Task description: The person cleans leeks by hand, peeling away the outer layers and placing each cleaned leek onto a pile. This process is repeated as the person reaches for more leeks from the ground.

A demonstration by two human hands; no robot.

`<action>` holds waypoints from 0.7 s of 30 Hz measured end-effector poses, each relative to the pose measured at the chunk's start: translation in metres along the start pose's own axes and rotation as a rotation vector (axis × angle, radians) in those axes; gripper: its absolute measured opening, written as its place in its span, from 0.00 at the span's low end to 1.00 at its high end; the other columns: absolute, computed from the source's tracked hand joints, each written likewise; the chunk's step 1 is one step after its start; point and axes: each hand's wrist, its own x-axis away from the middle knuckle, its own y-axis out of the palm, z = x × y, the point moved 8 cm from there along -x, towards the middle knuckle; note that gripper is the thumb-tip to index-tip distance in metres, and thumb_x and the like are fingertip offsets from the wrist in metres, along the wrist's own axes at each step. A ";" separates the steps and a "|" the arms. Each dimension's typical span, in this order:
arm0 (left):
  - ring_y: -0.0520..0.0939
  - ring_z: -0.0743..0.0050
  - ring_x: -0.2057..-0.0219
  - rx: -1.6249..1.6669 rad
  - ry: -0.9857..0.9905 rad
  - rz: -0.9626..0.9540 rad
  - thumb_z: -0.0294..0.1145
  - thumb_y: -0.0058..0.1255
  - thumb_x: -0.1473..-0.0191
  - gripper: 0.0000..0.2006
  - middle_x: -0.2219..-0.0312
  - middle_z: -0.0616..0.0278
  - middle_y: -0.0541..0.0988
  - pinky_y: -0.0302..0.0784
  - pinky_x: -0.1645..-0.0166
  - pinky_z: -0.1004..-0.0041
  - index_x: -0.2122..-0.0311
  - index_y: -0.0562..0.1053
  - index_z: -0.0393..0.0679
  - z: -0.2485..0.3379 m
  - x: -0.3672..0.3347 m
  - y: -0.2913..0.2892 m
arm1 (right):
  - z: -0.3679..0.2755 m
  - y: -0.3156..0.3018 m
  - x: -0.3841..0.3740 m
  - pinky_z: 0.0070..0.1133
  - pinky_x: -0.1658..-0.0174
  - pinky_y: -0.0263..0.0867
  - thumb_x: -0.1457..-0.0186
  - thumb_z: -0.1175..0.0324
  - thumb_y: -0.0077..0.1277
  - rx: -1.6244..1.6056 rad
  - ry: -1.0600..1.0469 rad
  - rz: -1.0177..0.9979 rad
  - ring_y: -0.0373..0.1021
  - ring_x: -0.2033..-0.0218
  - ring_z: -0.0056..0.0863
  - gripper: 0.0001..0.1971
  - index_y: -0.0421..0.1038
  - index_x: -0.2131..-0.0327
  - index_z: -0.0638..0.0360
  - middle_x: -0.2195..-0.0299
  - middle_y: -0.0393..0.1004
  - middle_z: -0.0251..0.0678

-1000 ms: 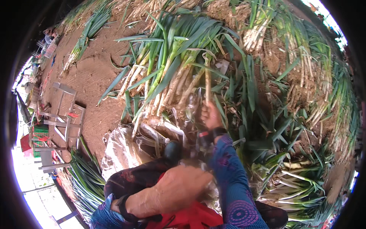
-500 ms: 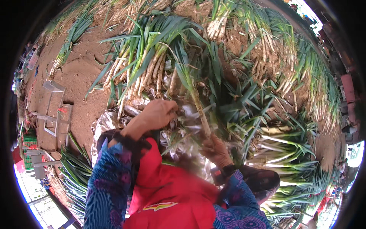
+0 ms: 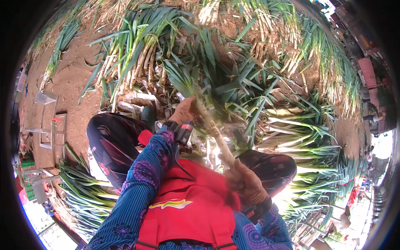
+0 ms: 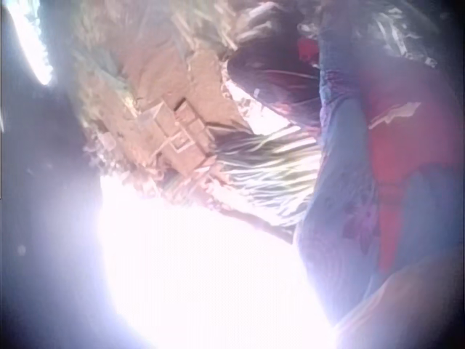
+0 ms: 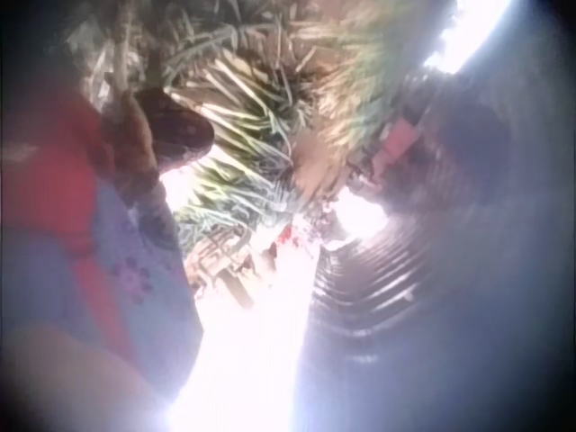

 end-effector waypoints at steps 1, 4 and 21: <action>0.78 0.66 0.68 0.083 0.045 0.002 0.42 0.47 0.44 0.12 0.69 0.63 0.77 0.74 0.64 0.66 0.62 0.72 0.46 0.004 -0.003 0.001 | 0.001 -0.001 0.003 0.14 0.82 0.47 0.39 0.51 0.39 0.038 -0.013 0.004 0.47 0.89 0.12 0.26 0.54 0.43 0.55 0.86 0.52 0.22; 0.78 0.69 0.69 0.081 0.071 -0.074 0.37 0.51 0.47 0.09 0.71 0.63 0.77 0.75 0.63 0.67 0.63 0.72 0.45 0.020 0.009 0.038 | -0.013 -0.035 0.007 0.13 0.82 0.49 0.40 0.55 0.42 0.256 -0.102 0.018 0.52 0.85 0.11 0.23 0.59 0.47 0.59 0.83 0.58 0.23; 0.75 0.80 0.65 -0.310 0.606 -0.390 0.36 0.58 0.51 0.17 0.65 0.69 0.76 0.71 0.60 0.75 0.55 0.71 0.44 0.122 0.129 0.169 | -0.195 0.091 -0.091 0.16 0.67 0.62 0.47 0.67 0.50 0.797 -1.062 0.076 0.67 0.69 0.17 0.15 0.67 0.57 0.63 0.69 0.72 0.30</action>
